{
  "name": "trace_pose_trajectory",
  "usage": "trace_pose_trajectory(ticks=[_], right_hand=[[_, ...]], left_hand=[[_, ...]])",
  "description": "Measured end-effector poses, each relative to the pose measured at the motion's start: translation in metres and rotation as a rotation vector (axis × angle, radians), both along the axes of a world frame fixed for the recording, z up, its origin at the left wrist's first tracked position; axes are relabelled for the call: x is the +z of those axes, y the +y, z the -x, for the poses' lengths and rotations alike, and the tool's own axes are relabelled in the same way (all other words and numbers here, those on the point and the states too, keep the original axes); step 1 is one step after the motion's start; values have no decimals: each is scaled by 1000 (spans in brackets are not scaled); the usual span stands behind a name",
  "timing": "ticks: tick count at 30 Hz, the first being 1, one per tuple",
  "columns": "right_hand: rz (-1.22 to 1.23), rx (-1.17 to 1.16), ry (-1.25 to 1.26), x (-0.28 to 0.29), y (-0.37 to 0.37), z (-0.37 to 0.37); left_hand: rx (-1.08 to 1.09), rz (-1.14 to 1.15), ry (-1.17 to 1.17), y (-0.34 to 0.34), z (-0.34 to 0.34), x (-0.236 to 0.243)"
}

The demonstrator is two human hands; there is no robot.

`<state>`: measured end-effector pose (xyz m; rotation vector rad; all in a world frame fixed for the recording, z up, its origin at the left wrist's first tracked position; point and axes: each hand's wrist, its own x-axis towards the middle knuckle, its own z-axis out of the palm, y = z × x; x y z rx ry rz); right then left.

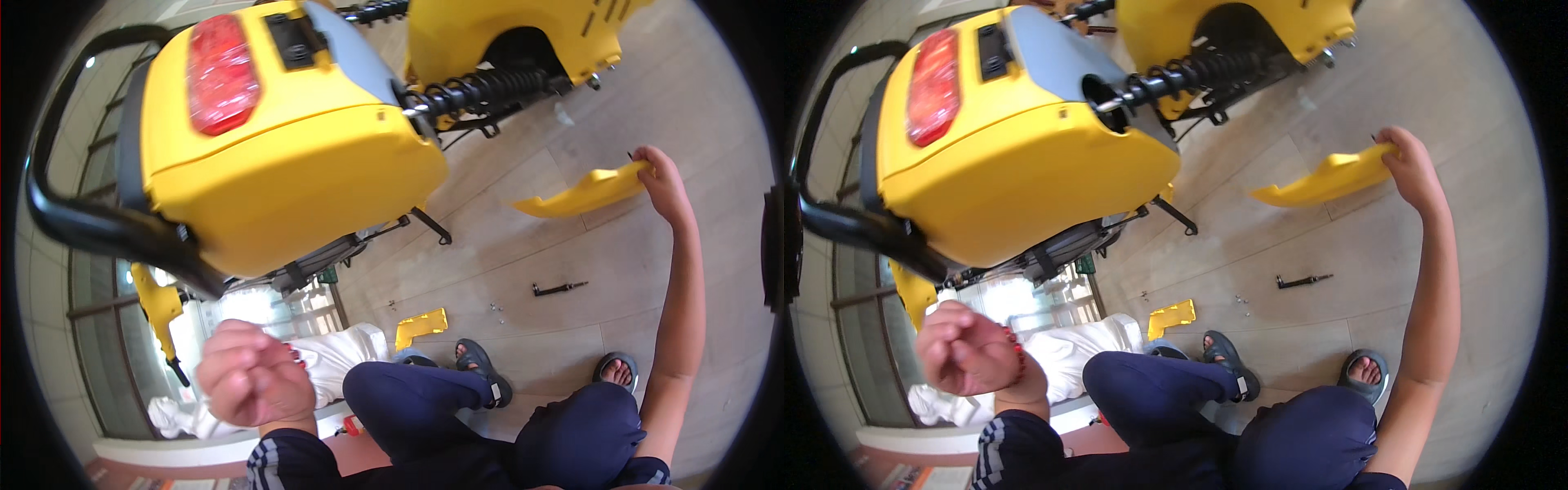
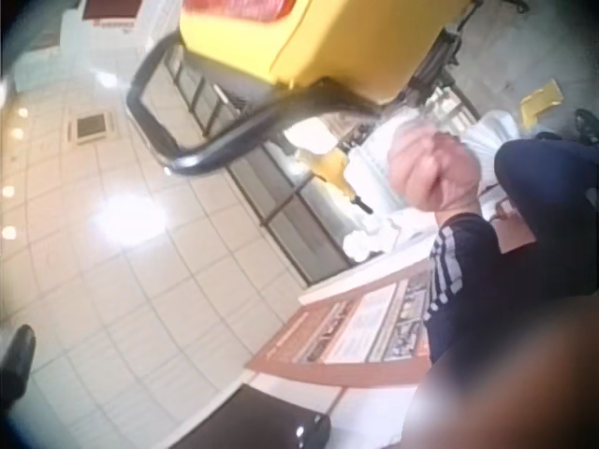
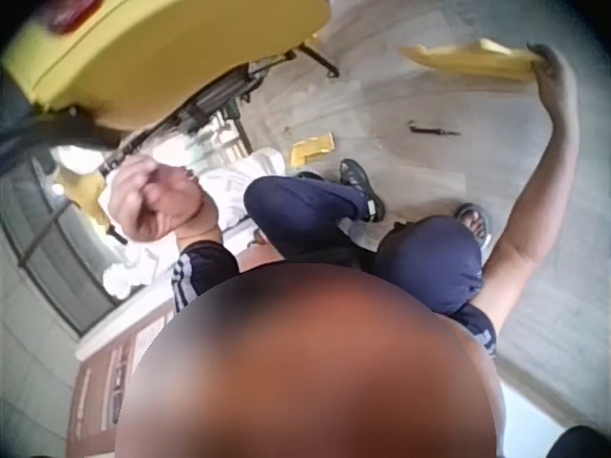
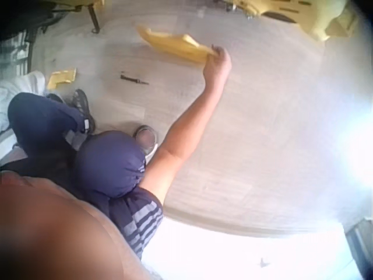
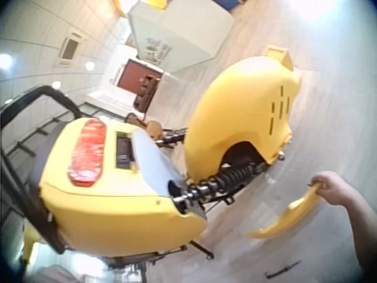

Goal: Removing and inspecting a yellow plastic fairing or cover from a motorcycle chassis.

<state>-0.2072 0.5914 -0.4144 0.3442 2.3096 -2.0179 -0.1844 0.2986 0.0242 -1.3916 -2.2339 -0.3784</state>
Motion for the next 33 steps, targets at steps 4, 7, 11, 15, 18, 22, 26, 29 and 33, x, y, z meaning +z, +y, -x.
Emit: trace_pose_trajectory(ticks=[4,7,11,15,18,22,26,29,33], right_hand=[[-55,5,-14,-2,-2,-2],[-249,-17,188,-7,-4,3],[-185,-74,185,19,0,10],[-78,-151,236,34,12,19],[-86,-184,302,57,18,24],[93,-220,264,66,23,15],[123,-283,367,62,17,33],[120,-309,408,67,13,49],[113,-270,488,73,11,62]], left_hand=[[203,5,251,-8,-7,41],[127,92,-15,-13,-16,34],[220,515,-373,14,-5,-36],[348,619,-727,18,34,-128],[375,670,-746,11,53,-171],[380,641,-710,6,68,-216],[626,486,-901,-2,93,-233],[761,189,-1033,-12,113,-240],[818,-41,-1140,4,115,-246]])
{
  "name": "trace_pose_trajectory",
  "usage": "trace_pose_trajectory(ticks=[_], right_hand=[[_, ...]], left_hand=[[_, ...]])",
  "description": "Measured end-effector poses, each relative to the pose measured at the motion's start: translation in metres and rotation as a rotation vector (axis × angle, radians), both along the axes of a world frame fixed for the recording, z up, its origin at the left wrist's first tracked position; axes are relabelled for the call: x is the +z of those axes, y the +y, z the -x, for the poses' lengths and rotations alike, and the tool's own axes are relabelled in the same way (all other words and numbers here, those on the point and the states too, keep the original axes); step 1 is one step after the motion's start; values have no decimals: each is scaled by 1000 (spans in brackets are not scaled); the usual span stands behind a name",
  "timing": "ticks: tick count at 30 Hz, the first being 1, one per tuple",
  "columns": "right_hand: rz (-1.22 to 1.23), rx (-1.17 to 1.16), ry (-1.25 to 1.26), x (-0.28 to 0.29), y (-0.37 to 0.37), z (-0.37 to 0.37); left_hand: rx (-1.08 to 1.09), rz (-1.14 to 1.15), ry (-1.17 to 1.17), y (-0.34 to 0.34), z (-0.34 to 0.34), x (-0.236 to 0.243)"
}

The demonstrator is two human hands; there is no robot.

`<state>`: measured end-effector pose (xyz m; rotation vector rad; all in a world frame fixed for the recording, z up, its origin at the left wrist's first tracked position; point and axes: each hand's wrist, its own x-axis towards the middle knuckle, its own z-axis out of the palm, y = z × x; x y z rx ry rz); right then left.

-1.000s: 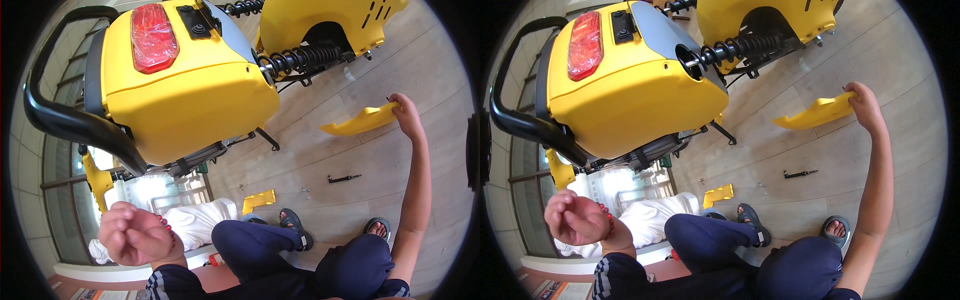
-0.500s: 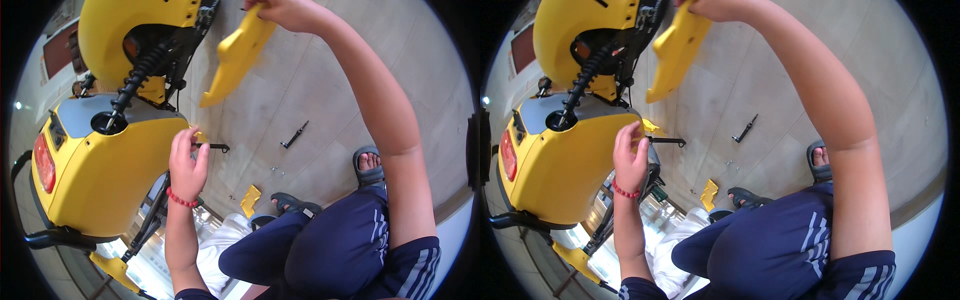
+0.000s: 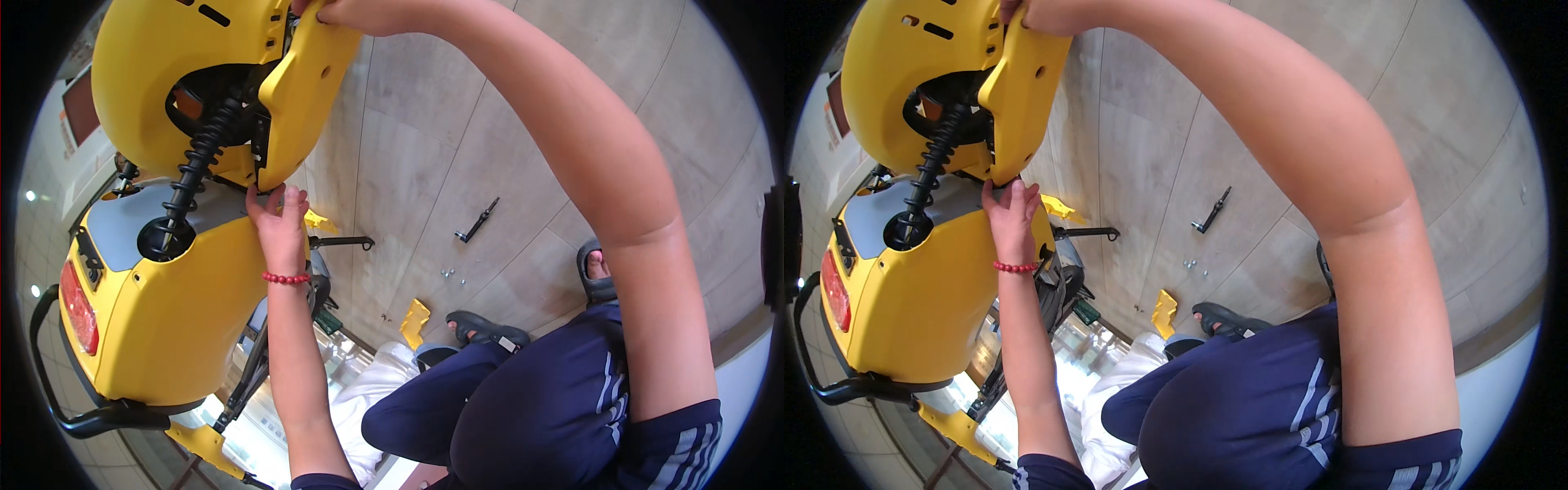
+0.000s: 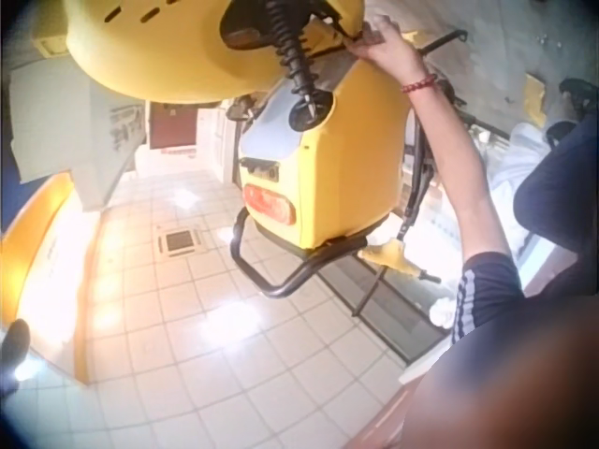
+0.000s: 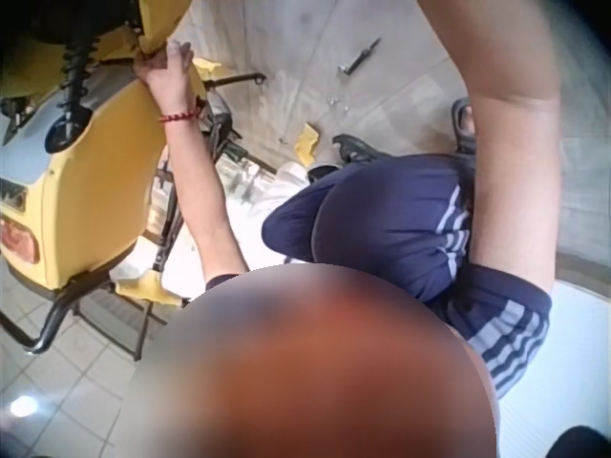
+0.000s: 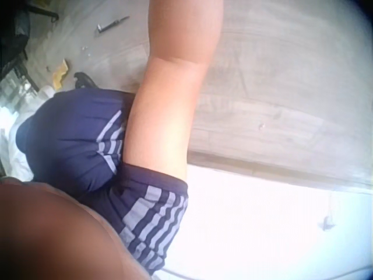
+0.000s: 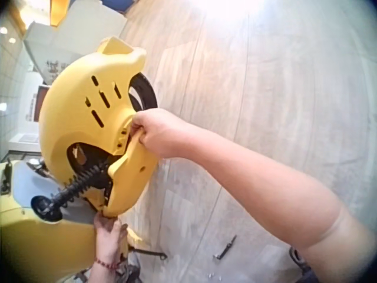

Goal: Removing and inspecting a yellow plastic fairing or cover from a motorcycle chassis.

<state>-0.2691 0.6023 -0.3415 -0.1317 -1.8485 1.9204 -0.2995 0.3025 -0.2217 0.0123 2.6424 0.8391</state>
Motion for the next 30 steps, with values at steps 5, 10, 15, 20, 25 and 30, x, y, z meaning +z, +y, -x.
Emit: trace_pose_trajectory(ticks=[5,10,15,20,25,30], right_hand=[[-27,8,-25,4,-6,14],[-28,-1,-12,3,-8,20],[-12,-7,-28,0,-10,24],[-22,-48,48,-2,-10,29],[7,-33,41,6,-12,23],[-15,-92,104,-7,-13,27]], left_hand=[[115,-87,-28,8,2,-11],[145,-146,-24,4,11,-22],[193,-168,34,10,14,-30],[189,-159,62,11,17,-33],[200,-171,92,3,17,-35],[234,-205,80,8,17,-45]])
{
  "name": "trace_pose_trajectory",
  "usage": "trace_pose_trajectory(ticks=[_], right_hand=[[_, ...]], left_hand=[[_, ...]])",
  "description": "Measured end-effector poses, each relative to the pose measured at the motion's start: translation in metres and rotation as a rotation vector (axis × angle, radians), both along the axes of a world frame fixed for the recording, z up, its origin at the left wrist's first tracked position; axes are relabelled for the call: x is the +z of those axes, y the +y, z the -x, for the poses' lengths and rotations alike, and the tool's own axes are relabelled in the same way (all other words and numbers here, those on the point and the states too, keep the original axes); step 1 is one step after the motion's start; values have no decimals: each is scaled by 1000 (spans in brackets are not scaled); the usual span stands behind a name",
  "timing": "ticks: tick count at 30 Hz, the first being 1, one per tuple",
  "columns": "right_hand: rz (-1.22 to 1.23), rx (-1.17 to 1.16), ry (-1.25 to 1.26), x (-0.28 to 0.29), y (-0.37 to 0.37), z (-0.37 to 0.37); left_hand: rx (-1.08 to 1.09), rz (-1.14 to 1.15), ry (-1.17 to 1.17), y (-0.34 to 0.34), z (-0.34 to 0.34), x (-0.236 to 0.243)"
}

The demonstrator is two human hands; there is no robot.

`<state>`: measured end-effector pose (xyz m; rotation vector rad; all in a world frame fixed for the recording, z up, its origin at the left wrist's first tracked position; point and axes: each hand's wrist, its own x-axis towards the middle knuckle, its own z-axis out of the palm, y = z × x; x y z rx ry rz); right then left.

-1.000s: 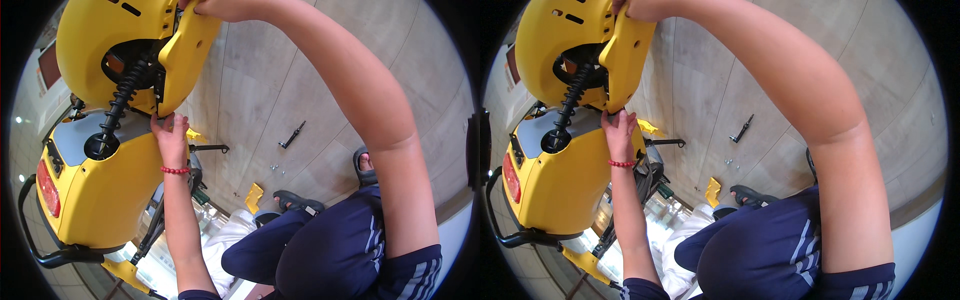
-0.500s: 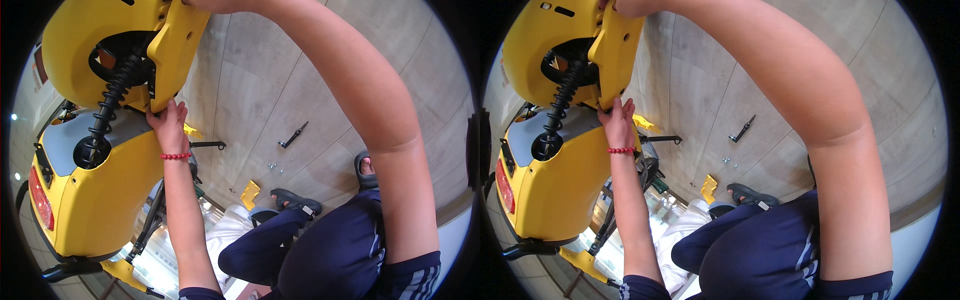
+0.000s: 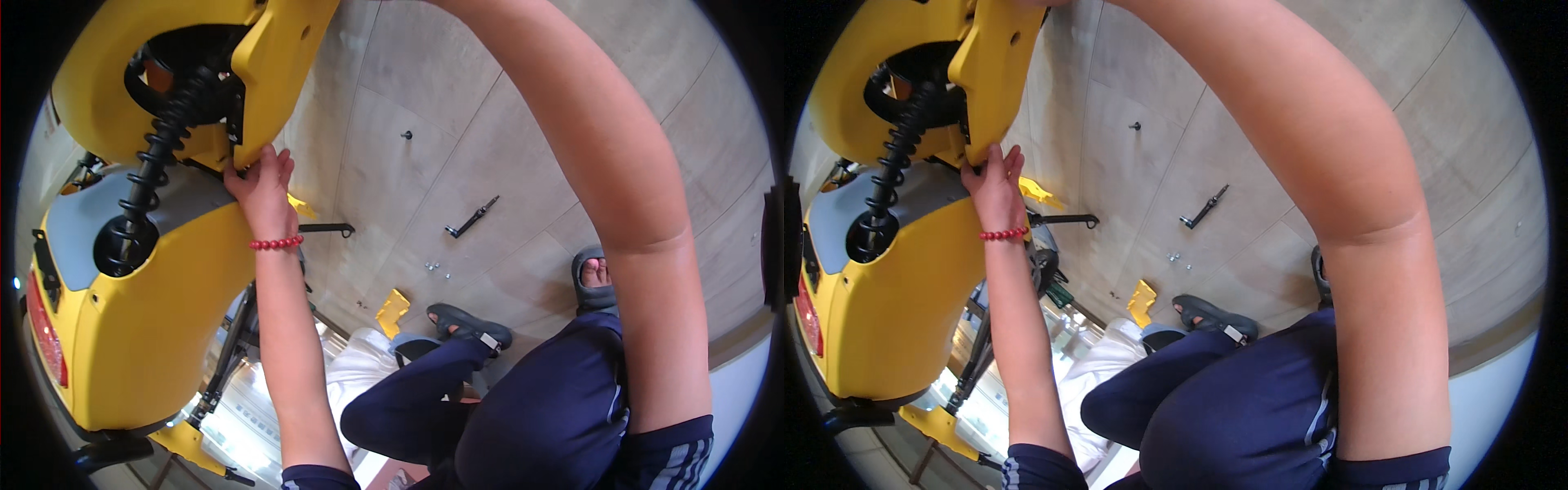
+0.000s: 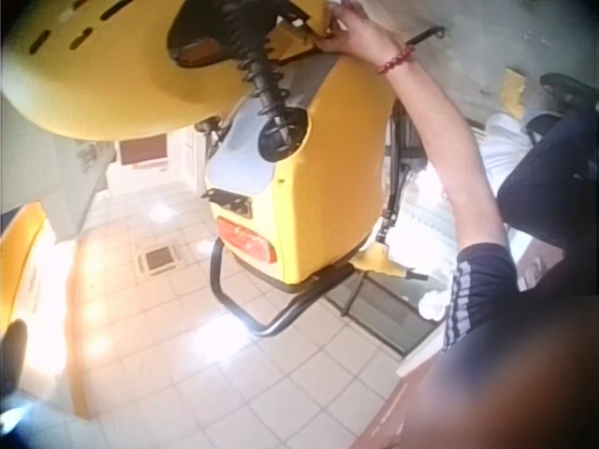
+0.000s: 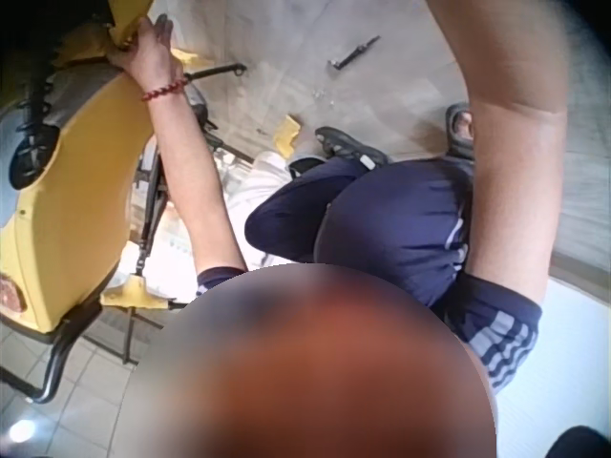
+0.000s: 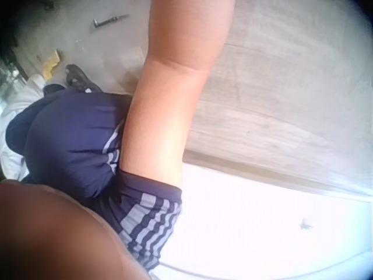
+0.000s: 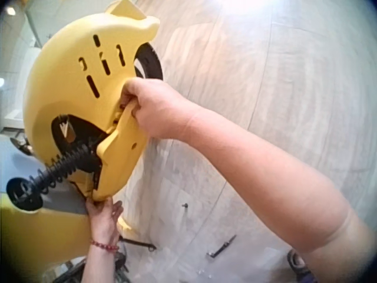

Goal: Removing and inspecting a yellow plastic fairing or cover from a motorcycle chassis.

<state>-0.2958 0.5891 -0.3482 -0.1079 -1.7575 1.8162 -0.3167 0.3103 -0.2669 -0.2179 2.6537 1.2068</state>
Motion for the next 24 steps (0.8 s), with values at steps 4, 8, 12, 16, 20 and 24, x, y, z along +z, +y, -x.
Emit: trace_pose_trajectory(ticks=[4,8,12,16,20,24], right_hand=[[-28,-19,-15,4,0,2],[-92,30,-71,3,2,-16],[42,127,-149,-16,9,-37],[-67,25,-455,-28,13,-55],[-96,36,-614,-1,8,-94],[-68,103,-606,-24,9,-90]], left_hand=[[-23,18,15,-3,3,0],[-40,19,0,-21,-4,-9],[-72,36,44,-25,-27,-21],[18,24,11,-42,-50,-47],[105,-94,-123,-38,-60,-64],[66,-108,-133,-38,-44,-46]])
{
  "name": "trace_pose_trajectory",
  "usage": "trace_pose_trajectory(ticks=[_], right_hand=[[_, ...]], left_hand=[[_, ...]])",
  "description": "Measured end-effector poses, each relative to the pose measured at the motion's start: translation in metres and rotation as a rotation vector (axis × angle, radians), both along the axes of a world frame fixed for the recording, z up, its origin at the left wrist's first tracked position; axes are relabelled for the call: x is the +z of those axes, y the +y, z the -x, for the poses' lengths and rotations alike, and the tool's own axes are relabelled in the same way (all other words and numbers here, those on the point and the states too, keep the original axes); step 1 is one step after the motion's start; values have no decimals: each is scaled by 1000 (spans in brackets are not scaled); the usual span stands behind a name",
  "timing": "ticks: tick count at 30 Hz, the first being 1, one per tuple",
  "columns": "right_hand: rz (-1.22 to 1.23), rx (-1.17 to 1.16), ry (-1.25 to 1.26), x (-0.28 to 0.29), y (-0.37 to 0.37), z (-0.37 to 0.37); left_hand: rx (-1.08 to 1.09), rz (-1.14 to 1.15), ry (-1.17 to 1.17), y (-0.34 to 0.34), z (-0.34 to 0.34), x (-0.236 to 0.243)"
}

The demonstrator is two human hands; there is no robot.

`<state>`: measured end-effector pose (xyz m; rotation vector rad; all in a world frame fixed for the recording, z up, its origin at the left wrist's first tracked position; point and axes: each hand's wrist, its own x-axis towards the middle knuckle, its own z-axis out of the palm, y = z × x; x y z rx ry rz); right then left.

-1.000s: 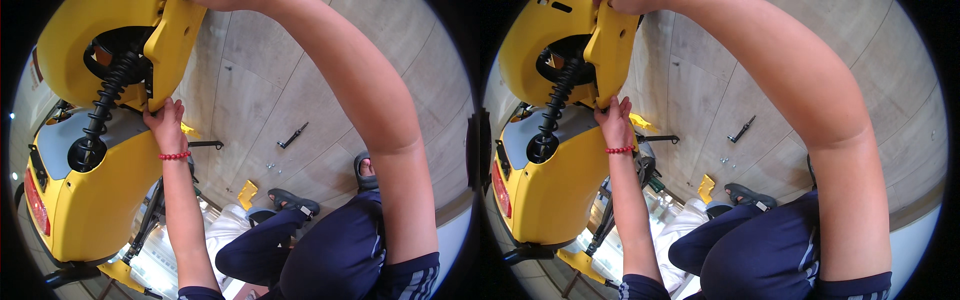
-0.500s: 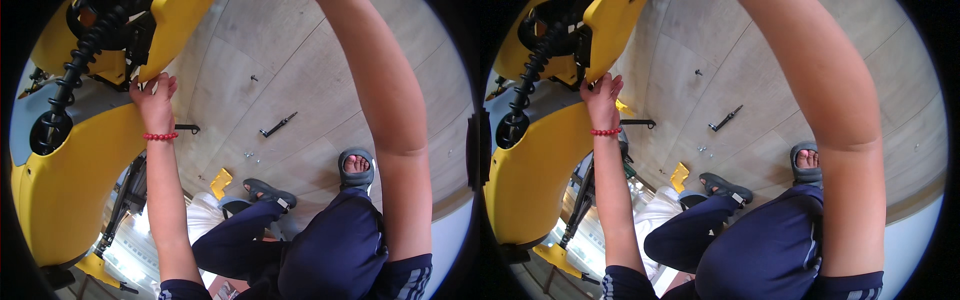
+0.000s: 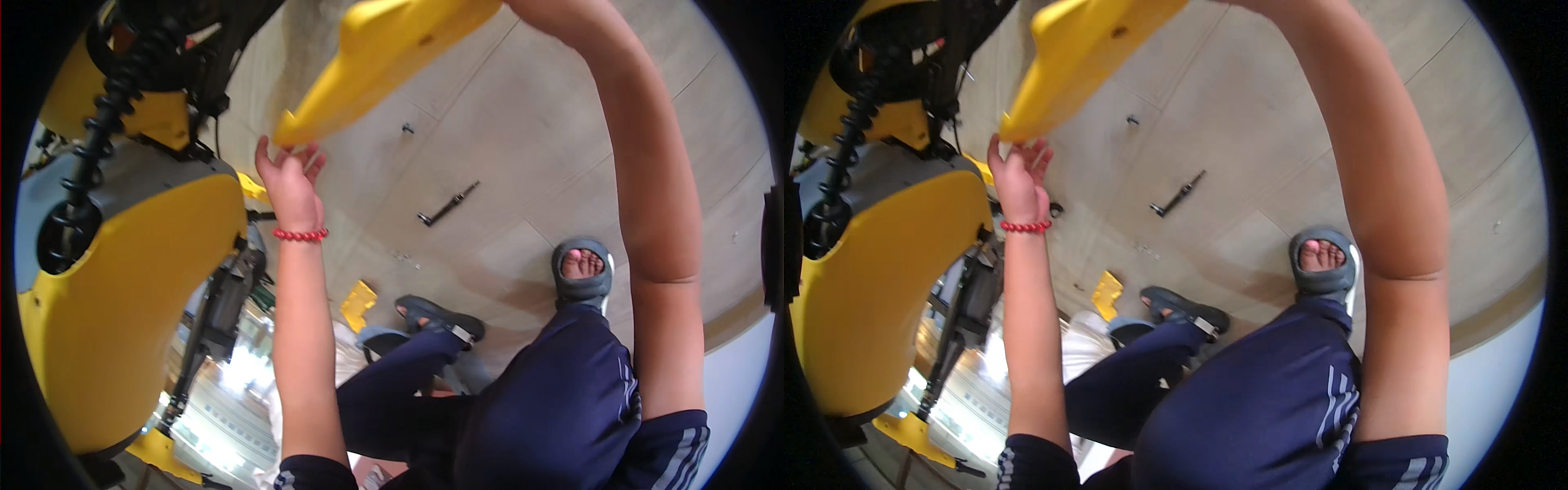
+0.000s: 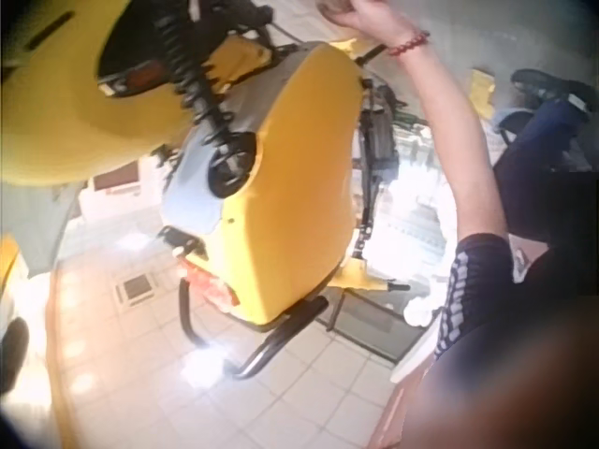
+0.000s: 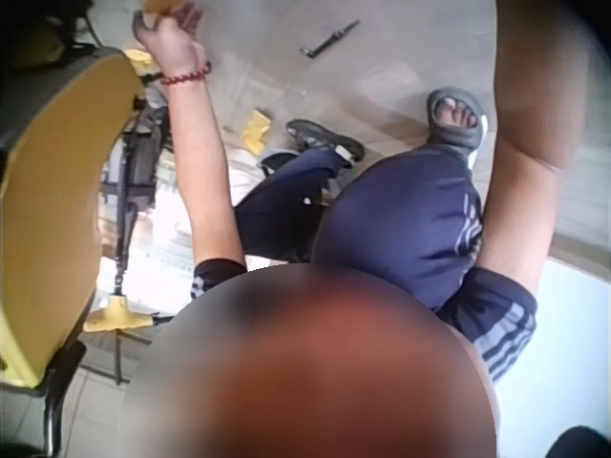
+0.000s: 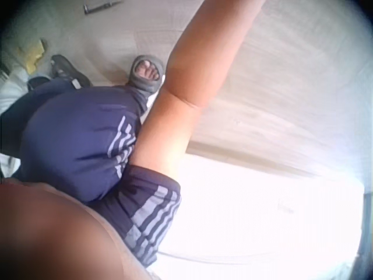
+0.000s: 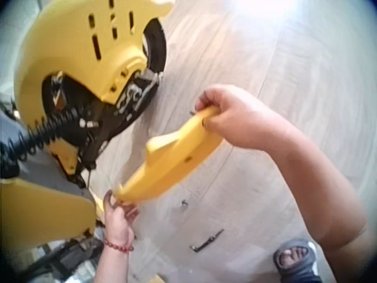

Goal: Removing and inspecting a yellow plastic fairing or cover from a motorcycle chassis.

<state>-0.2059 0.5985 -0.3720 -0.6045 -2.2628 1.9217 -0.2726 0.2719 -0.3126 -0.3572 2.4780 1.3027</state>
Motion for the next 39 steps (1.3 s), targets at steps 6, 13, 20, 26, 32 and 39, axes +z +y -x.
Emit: trace_pose_trajectory(ticks=[6,13,20,26,32,39], right_hand=[[54,-45,-46,4,10,-23],[109,-210,-170,12,15,-48],[28,-225,-255,15,19,-47],[21,-231,-198,27,15,-54],[107,-230,-219,32,0,-56],[72,-133,-226,14,2,-59]], left_hand=[[-92,40,-74,18,4,3],[-170,150,-152,27,2,-9],[-646,507,-219,19,-25,-76],[-809,724,-23,35,-44,-100],[-826,684,102,24,-50,-112],[-697,592,-8,-5,-59,-98]])
